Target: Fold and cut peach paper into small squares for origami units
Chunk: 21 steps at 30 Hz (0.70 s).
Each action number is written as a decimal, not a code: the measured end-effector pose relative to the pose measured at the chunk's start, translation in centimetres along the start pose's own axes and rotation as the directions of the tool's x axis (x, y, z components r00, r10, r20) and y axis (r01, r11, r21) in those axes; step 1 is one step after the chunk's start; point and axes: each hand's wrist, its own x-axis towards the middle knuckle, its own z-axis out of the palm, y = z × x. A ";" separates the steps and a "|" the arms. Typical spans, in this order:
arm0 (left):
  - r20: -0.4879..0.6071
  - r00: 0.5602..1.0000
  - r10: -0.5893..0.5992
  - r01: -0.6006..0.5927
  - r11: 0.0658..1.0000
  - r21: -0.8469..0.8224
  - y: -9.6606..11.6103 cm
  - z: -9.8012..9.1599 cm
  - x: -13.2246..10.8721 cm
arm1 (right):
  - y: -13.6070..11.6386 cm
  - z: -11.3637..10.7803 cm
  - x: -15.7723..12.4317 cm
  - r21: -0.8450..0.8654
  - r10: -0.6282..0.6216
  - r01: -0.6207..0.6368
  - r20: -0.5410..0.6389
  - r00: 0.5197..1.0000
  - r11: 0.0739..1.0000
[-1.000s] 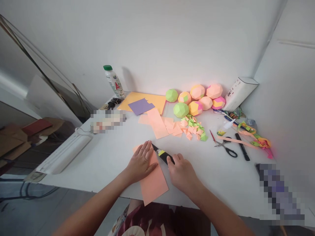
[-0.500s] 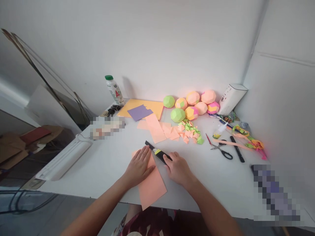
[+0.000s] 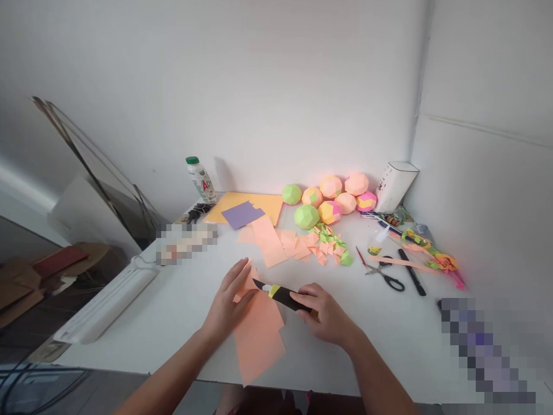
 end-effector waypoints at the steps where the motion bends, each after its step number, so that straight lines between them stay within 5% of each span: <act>1: -0.033 0.999 0.031 -0.032 0.999 -0.023 0.0 -0.4 0.6 | 0.0 -0.1 0.0 0.015 0.004 -0.004 -0.017 1.000 1.000; 7: -0.029 0.986 0.161 -0.162 0.987 -0.017 -2.7 -0.4 6.6 | 0.8 -0.8 -0.3 -0.164 0.104 -0.138 -0.199 0.974 0.977; 14: 0.030 0.999 0.030 -0.033 0.995 0.090 -8.8 3.9 15.0 | 3.0 -2.2 -0.8 -0.342 0.178 -0.298 -0.341 0.923 0.891; 18: 0.084 0.996 0.014 -0.026 0.988 0.153 -10.0 4.8 15.9 | 3.3 -2.5 -0.9 -0.415 0.216 -0.344 -0.325 0.921 0.842; 21: 0.091 0.995 0.028 -0.044 0.981 0.187 -9.2 3.2 14.2 | 3.2 -2.6 -1.0 -0.470 0.253 -0.371 -0.297 0.921 0.801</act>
